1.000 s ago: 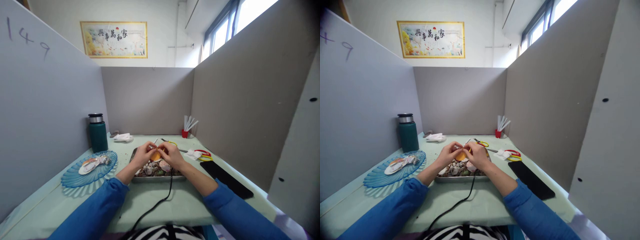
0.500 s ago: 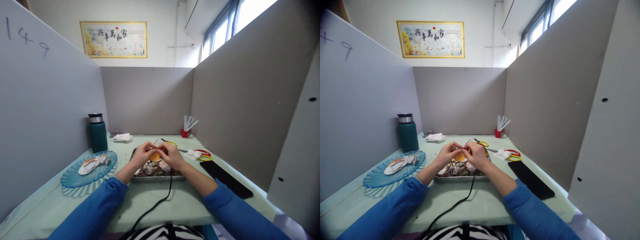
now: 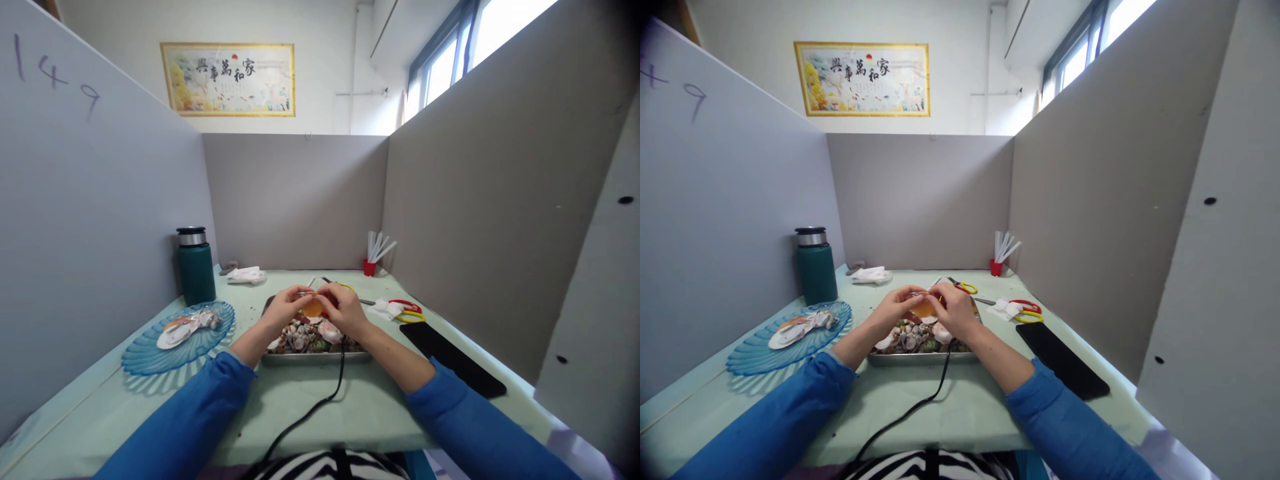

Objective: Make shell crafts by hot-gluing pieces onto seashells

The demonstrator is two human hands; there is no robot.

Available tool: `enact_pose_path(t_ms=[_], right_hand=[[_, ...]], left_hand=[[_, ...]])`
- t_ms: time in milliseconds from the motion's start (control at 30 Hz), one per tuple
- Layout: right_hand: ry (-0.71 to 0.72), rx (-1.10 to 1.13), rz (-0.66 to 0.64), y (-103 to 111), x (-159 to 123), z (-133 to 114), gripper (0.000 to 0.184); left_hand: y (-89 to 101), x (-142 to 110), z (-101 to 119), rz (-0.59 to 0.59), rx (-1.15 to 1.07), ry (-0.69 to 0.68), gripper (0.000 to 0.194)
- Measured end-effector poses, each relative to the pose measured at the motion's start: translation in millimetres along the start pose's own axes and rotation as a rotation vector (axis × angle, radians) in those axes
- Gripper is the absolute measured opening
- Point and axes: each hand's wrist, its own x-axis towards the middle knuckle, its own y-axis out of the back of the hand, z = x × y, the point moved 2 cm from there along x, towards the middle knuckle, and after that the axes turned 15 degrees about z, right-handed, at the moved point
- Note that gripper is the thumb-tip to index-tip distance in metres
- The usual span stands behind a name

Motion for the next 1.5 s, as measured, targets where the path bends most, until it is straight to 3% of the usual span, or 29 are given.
enact_pose_path(t_ms=[667, 1000, 1133, 1500], right_hand=[[0.026, 0.005, -0.043, 1.6, 1.3, -4.6, 0.014], [-0.027, 0.020, -0.033, 1.7, -0.5, -4.2, 0.021], [0.014, 0.038, -0.056, 2.2, 0.1, -5.4, 0.017], [0.005, 0.113, -0.118, 2.5, 1.5, -6.3, 0.015]], left_hand=[[-0.1, 0.2, -1.1, -0.077, 0.007, 0.008, 0.040], [-1.9, -1.6, 2.4, 0.023, -0.027, 0.030, 0.040], [-1.9, -1.7, 4.5, 0.077, -0.019, 0.008, 0.037], [1.2, -0.3, 4.0, 0.041, -0.012, 0.008, 0.037]])
